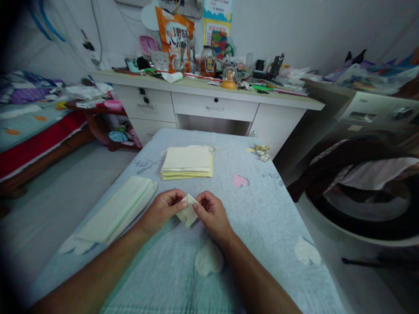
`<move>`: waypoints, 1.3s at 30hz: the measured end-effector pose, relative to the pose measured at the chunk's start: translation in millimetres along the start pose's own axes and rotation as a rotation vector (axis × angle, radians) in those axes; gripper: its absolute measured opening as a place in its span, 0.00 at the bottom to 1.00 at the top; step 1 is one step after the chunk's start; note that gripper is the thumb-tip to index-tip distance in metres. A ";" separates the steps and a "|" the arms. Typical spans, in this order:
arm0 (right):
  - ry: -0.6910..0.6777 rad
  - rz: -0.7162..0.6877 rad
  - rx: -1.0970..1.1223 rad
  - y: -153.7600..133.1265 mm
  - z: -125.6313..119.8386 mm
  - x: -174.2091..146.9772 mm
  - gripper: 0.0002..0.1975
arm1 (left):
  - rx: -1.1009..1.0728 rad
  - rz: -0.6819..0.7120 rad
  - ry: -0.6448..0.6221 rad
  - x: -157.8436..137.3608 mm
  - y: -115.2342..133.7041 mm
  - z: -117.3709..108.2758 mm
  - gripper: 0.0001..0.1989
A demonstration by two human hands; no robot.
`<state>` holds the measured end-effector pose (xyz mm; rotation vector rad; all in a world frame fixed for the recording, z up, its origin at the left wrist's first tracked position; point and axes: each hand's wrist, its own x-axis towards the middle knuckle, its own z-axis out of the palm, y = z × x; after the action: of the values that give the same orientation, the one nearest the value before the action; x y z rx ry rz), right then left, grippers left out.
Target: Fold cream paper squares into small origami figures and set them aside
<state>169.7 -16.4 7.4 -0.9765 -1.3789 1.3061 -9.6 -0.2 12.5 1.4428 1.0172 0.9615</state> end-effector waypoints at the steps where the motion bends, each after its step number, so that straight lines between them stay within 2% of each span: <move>1: -0.001 -0.007 -0.008 -1.0 0.1 0.4 0.10 | 0.025 0.007 -0.005 -0.7 1.2 0.5 0.12; 7: 0.000 -0.007 -0.047 -1.9 1.7 -0.1 0.10 | 0.139 0.034 -0.049 -4.6 8.5 7.5 0.12; 11: 0.021 0.025 0.042 -2.7 0.9 -0.7 0.12 | -0.012 0.039 -0.040 -5.7 10.0 10.5 0.14; 14: 0.063 0.039 0.084 -3.8 -1.0 -0.6 0.13 | -0.092 0.035 -0.088 -5.7 9.8 9.1 0.15; 22: 0.096 0.019 0.061 -6.1 -1.9 0.5 0.11 | 0.027 0.002 -0.120 -5.1 5.6 7.4 0.11; 24: 0.109 0.031 0.045 -5.9 -2.3 1.0 0.11 | -0.020 0.001 -0.126 -6.0 6.4 8.9 0.10; 30: 0.176 0.087 0.101 -0.5 -4.4 2.2 0.13 | -0.213 0.015 -0.177 -8.0 8.7 11.7 0.17; 35: 0.165 0.086 0.201 -0.7 -4.2 4.3 0.12 | -0.161 -0.008 -0.084 -4.5 6.8 10.0 0.06; 39: 0.098 0.064 0.249 -1.2 -4.2 5.1 0.19 | -0.093 -0.049 0.056 -1.2 4.4 7.0 0.06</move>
<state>172.8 -10.6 9.0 -0.9079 -1.0886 1.4198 -3.0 -3.8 16.1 1.3152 1.0308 1.0051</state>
